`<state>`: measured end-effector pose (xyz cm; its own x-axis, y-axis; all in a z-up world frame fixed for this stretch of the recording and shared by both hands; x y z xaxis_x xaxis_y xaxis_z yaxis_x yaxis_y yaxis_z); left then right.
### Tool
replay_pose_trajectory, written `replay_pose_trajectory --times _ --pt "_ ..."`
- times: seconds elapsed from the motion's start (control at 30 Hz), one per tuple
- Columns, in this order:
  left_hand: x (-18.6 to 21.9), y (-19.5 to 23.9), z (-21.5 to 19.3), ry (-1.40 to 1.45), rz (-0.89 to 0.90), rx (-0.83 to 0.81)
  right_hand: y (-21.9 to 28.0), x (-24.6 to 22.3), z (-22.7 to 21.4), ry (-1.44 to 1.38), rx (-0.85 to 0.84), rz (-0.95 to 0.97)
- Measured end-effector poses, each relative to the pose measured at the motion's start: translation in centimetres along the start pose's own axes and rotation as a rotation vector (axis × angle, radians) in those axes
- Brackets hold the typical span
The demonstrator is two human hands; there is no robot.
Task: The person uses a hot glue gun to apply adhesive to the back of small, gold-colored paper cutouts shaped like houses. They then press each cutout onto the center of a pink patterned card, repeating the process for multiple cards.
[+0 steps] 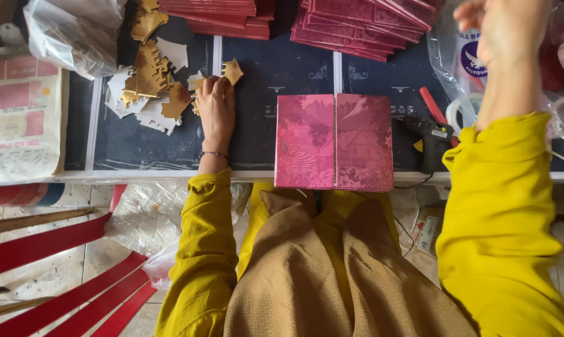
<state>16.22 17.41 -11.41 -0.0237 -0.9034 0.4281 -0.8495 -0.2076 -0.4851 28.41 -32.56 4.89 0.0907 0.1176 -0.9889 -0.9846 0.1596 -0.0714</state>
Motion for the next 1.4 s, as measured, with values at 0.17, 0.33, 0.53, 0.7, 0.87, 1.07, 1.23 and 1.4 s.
replay_pose_trajectory --times 0.17,0.33,0.53,0.7,0.87,1.07,1.23,1.4 --pt "-1.2 -0.2 0.5 -0.007 -0.007 0.119 12.1 -2.0 -1.1 0.727 -0.174 -0.238" --pt "-0.2 -0.1 -0.9 0.321 -0.208 0.276 18.9 5.5 -8.9 1.276 -0.139 0.053" --pt "3.4 1.3 -2.8 0.919 -0.347 0.182 21.7 11.6 -8.0 1.232 -0.027 0.07" --pt "10.0 4.2 -6.2 1.15 -0.47 -0.046 20.7 16.1 -9.1 1.134 0.046 0.19" --pt "14.6 7.0 -7.3 1.19 -0.419 -0.249 24.8 9.9 -4.8 0.002 -0.162 -0.052" --pt "18.4 9.0 -7.6 1.172 -0.348 -0.342 29.1 1.3 1.2 0.018 -0.24 -0.088" --pt "20.3 9.8 -8.0 1.22 -0.345 -0.354 30.4 1.2 4.2 0.207 -0.202 -0.158" --pt "21.0 10.0 -9.3 1.144 -0.286 -0.381 29.7 2.6 4.7 0.388 -0.132 -0.341"
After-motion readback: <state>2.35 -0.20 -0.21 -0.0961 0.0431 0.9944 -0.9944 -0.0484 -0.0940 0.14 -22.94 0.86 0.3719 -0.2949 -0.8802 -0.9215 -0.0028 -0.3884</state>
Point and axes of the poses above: each hand's wrist, its own y-axis away from the middle knuckle, its own z-axis out of the palm, x = y × z, the point moved 1 cm from there along -y, towards the middle knuckle, and after that the axes turned 5 degrees about -y, right-handed, at the moved point
